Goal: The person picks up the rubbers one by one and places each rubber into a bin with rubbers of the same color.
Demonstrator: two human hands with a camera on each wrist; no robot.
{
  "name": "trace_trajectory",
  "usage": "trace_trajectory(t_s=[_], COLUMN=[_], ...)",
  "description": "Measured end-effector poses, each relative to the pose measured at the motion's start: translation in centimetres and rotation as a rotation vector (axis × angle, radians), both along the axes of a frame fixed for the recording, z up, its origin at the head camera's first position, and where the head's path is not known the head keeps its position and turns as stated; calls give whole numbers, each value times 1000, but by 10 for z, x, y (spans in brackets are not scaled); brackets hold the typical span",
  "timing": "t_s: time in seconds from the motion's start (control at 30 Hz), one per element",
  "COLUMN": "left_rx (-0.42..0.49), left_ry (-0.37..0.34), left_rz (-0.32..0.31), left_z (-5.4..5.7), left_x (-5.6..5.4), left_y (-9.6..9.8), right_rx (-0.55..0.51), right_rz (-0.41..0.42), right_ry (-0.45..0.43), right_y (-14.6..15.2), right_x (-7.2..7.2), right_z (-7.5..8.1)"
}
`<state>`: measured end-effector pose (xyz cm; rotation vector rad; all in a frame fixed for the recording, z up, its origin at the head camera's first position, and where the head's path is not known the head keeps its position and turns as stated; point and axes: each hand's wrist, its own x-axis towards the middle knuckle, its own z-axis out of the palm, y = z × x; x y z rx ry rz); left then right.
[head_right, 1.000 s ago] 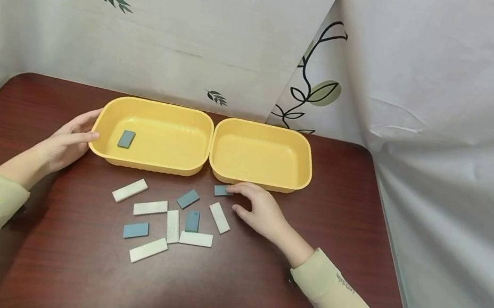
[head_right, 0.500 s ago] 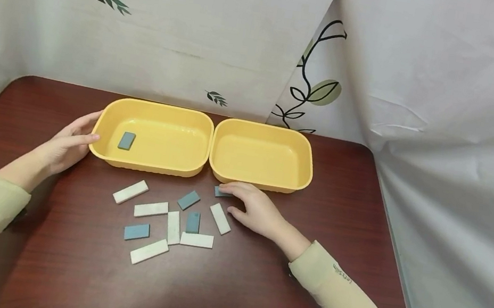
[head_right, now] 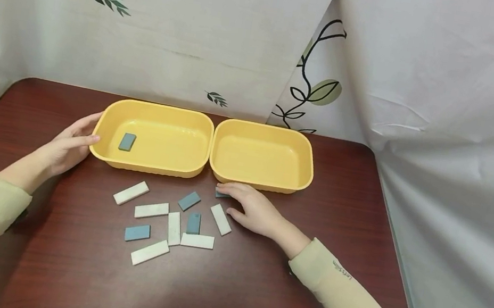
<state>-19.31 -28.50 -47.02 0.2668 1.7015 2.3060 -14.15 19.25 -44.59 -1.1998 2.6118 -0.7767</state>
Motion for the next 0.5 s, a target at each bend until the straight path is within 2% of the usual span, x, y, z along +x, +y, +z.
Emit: trace_trajectory(t_s=[0.27, 0.5], left_rx=[2, 2], left_ry=[7, 17], left_rz=[-2, -5], left_z=[-1, 0], left_x=[1, 0], left_y=[0, 0], right_rx=[-8, -11], right_rz=[0, -34], right_ry=[-11, 25], right_y=[-2, -4], right_x=[2, 4], right_z=[1, 1])
